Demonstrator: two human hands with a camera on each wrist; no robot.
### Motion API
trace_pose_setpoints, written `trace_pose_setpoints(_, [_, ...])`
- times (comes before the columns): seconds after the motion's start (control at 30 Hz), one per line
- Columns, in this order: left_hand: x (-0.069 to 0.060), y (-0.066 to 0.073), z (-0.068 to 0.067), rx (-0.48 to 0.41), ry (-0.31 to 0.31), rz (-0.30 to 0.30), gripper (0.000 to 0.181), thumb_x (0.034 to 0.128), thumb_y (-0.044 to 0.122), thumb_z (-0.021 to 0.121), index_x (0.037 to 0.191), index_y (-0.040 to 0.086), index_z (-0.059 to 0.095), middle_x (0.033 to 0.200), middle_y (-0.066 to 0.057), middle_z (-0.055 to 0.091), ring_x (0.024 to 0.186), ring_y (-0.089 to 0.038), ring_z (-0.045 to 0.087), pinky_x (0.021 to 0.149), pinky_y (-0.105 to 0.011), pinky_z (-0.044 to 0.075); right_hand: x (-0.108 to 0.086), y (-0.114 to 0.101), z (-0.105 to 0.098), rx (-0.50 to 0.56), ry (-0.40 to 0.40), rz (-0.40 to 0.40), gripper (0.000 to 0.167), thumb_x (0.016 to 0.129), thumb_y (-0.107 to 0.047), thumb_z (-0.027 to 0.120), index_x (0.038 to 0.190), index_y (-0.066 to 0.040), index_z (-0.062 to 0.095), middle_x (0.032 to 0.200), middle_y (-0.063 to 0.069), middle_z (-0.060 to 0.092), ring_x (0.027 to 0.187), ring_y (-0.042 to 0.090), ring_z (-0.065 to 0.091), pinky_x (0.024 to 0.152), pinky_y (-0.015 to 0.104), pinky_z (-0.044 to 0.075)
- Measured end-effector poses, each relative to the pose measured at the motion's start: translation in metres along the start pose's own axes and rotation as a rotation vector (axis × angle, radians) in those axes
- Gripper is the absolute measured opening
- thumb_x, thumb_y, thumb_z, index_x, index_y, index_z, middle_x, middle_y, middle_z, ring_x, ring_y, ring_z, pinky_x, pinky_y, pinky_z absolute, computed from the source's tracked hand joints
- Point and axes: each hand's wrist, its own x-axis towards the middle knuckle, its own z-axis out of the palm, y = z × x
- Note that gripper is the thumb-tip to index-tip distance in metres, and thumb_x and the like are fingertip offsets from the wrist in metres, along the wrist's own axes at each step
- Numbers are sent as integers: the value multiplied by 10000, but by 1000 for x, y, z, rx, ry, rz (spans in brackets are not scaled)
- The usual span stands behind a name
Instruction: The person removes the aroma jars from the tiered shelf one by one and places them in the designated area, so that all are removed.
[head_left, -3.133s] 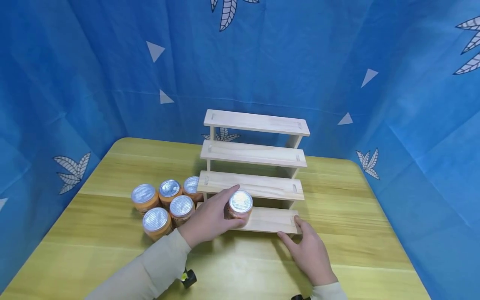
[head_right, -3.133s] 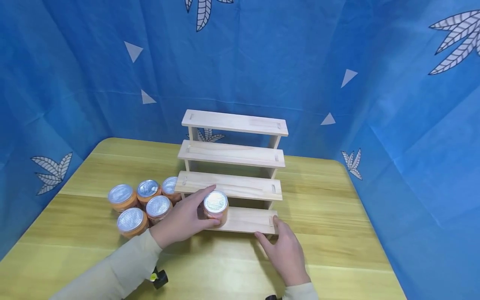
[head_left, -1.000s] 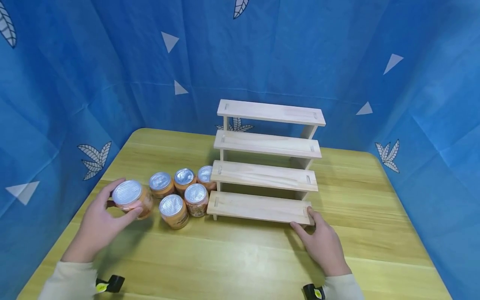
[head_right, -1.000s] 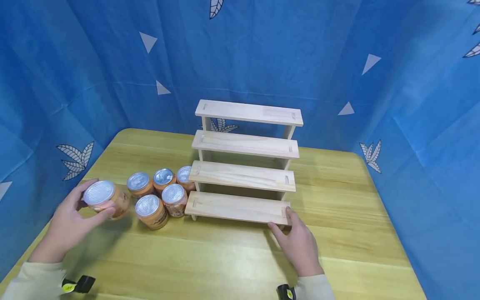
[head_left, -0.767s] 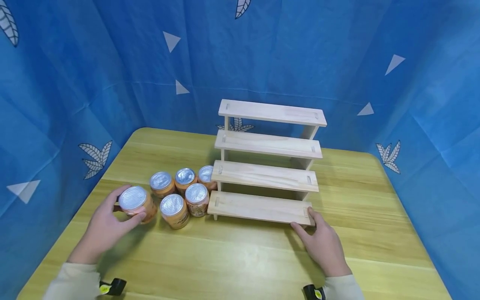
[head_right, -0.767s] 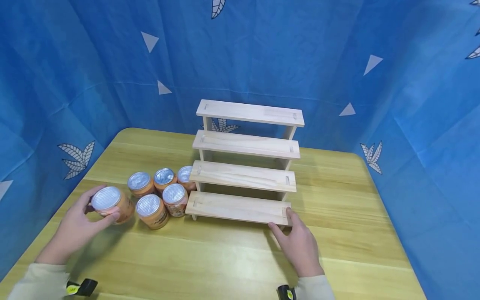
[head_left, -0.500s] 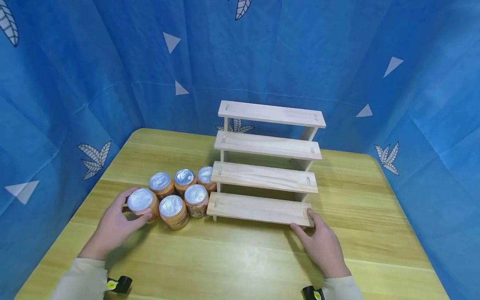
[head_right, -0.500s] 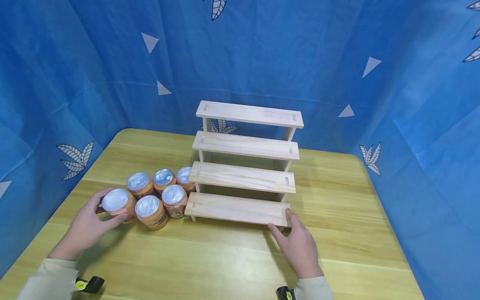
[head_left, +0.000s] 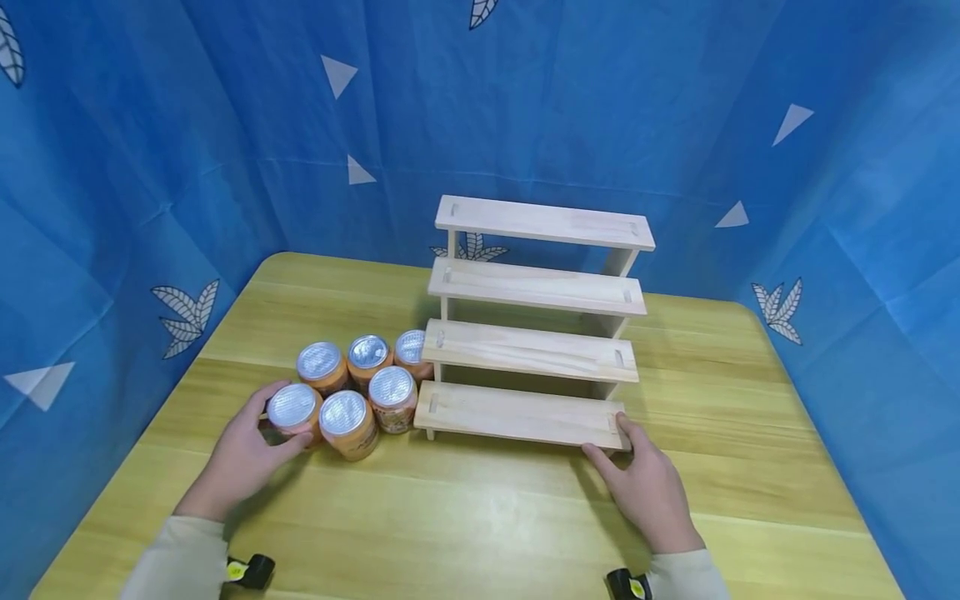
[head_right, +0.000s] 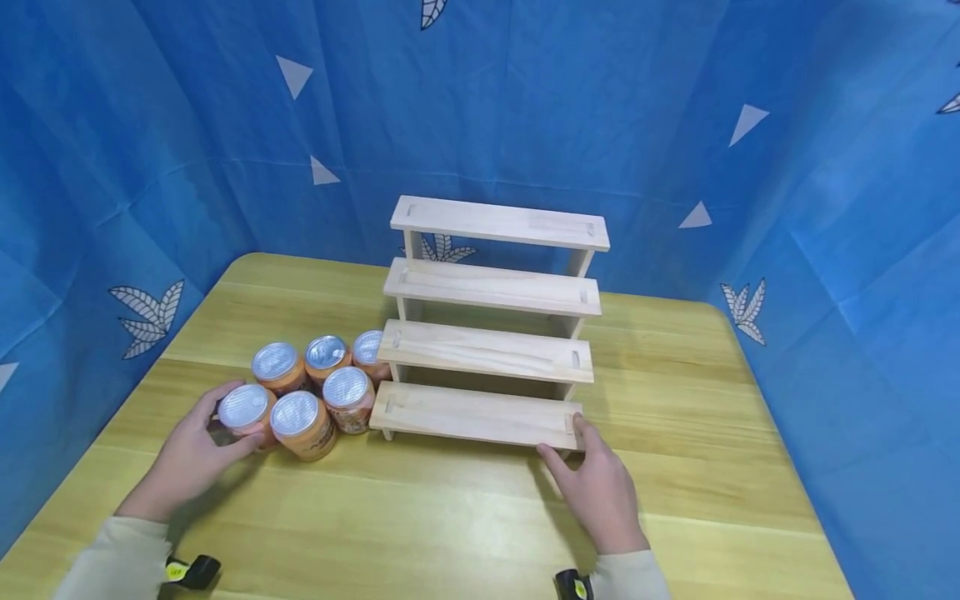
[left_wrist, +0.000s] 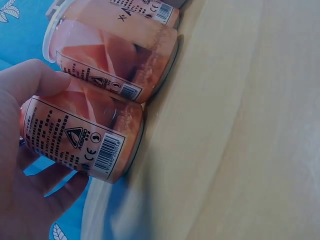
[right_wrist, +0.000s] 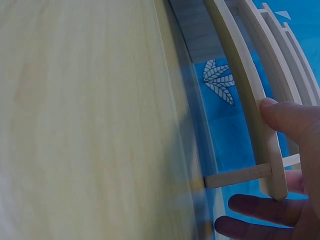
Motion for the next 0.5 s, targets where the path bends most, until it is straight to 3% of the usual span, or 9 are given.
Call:
trace_pose_setpoints(0.2, [1, 1, 3, -24, -33, -14, 880, 892, 270, 796, 1540, -17, 274, 1440, -257, 441, 1282, -389, 458, 988, -485, 426, -3, 1, 0, -1, 1, 6, 959, 899, -736, 539, 1522, -22, 393, 1436, 301, 495, 1193, 511, 565, 913, 614, 488])
trace_pose_setpoints(0.5, [-3, 2, 4, -60, -59, 10, 929, 940, 263, 743, 1596, 2, 140, 1550, -300, 297, 1339, -473, 384, 1024, -644, 366, -3, 1, 1, 0, 0, 6, 950, 901, -734, 539, 1520, -28, 398, 1430, 300, 502, 1137, 478, 605, 880, 596, 501])
